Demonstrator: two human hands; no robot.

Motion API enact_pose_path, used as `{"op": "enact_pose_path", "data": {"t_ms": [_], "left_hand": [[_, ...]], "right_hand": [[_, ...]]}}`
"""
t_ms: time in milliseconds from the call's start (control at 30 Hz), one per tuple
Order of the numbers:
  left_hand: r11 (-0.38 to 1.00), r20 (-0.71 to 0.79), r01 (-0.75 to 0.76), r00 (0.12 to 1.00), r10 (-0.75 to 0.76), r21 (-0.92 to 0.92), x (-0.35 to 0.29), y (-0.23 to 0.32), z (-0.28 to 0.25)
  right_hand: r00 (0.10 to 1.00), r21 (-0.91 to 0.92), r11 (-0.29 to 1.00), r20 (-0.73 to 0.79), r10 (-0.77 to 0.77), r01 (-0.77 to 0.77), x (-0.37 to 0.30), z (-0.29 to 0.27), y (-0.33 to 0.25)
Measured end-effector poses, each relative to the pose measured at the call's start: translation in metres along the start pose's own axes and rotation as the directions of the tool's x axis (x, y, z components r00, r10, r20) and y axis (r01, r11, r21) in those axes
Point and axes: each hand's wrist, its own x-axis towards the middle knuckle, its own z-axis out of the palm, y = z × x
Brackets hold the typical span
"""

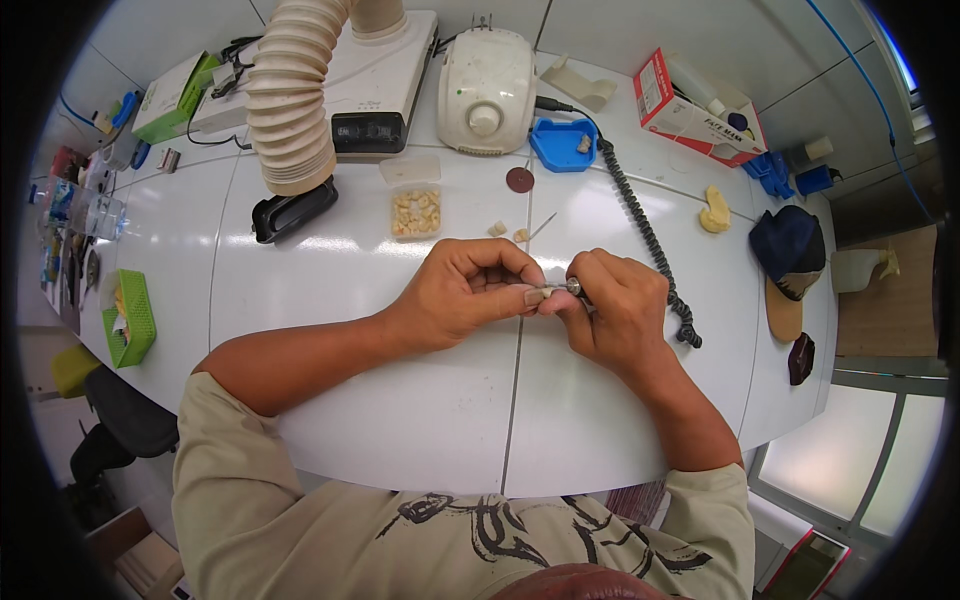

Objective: The person uses a rotary tool to polish a dental crown, holding the crown between their fingers and moving the tool head across its surfaces.

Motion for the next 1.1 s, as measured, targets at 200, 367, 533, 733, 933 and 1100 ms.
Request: {"op": "enact_pose_path", "data": {"t_ms": [200, 367, 533, 733, 933, 1100], "left_hand": [[1.000, 0.004, 0.002, 1.000, -0.002, -0.005, 0.0005, -0.0027, -0.0019], [0.999, -0.001, 0.018, 1.000, -0.018, -0.027, 0.0006, -0.0016, -0.0016], [0.999, 0.008, 0.021, 1.000, -0.020, -0.046, 0.0000, -0.0012, -0.0012], [0.999, 0.010, 0.005, 1.000, -0.004, -0.035, -0.0002, -0.0014, -0.0007], [0.999, 0.009, -0.011, 1.000, 0.011, -0.032, 0.0006, -0.0031, -0.0010], [0.999, 0.014, -0.012, 1.000, 0.013, -0.043, 0.0007, -0.0035, -0.0016]], "right_hand": [[1.000, 0.002, 1.000, 0.007, -0.003, 0.003, 0.0004, -0.0008, -0.0008], [1.000, 0.004, 1.000, 0.014, -0.005, 0.005, -0.0003, -0.0003, -0.0005], [0.999, 0.006, 0.999, -0.017, -0.034, 0.034, -0.0011, 0.0009, 0.0006], [1.000, 0.022, 1.000, 0.004, -0.016, 0.016, 0.0001, -0.0004, -0.0013], [1.000, 0.011, 1.000, 0.025, -0.004, 0.004, -0.0001, -0.0012, -0.0014], [0.999, 0.019, 1.000, 0.029, -0.014, 0.013, 0.0003, 0.0000, -0.0004]]}}
